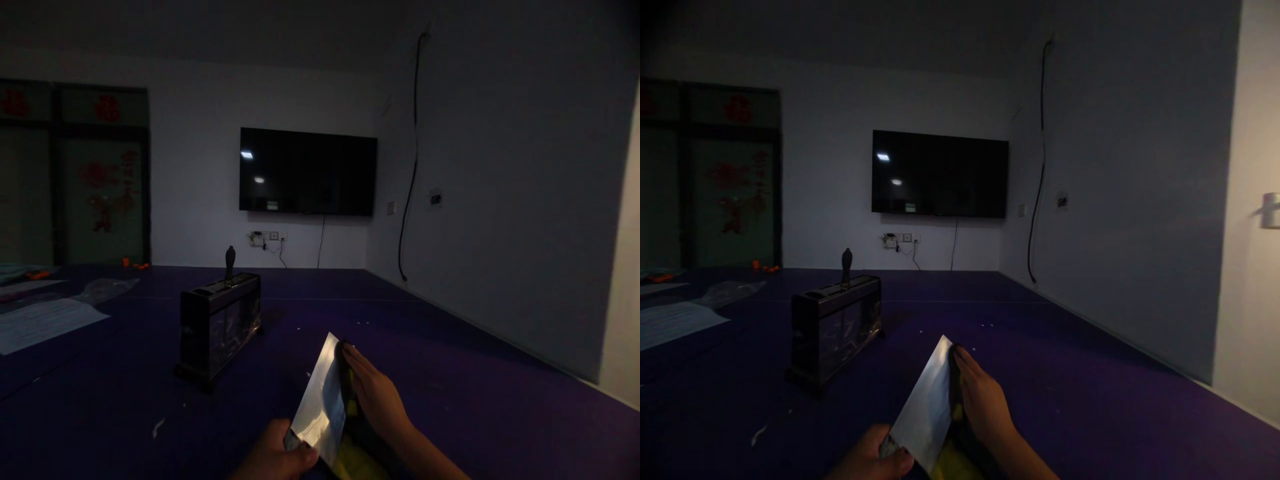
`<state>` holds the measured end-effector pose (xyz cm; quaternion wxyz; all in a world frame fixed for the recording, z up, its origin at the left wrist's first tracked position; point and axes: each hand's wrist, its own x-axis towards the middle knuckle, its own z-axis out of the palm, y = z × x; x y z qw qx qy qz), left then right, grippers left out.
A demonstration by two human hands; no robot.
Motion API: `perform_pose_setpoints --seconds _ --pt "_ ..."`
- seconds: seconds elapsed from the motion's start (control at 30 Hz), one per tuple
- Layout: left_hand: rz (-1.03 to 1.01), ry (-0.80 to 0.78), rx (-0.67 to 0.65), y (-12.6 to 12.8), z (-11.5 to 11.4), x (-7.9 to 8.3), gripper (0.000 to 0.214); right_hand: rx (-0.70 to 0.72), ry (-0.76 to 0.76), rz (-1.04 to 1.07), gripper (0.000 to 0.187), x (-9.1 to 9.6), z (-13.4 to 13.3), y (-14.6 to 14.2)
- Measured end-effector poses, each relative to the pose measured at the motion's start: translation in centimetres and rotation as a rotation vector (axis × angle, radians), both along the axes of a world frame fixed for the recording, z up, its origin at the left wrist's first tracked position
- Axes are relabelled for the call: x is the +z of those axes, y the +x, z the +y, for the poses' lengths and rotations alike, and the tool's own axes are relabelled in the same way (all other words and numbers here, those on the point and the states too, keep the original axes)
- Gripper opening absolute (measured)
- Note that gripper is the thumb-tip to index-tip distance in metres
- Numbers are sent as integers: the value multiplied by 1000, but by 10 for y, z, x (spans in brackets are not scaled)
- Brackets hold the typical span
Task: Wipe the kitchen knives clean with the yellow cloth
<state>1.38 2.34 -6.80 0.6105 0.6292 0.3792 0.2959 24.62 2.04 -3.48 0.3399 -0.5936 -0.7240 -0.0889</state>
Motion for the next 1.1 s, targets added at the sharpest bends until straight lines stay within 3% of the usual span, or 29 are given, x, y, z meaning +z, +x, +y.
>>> perform_pose_setpoints --seconds 0.37,0.67,0.83,1.1 --pt "16 70 -23 4 10 -12 59 259 47 -140 64 2 -15 -19" --pt "28 73 -21 8 7 -5 49 562 97 -267 48 14 -30 -33" --pt "27 64 -26 7 7 -2 49 573 78 -281 47 18 -33 -36" --pt "81 1 27 12 13 -12 48 530 96 -237 51 9 -30 -33"
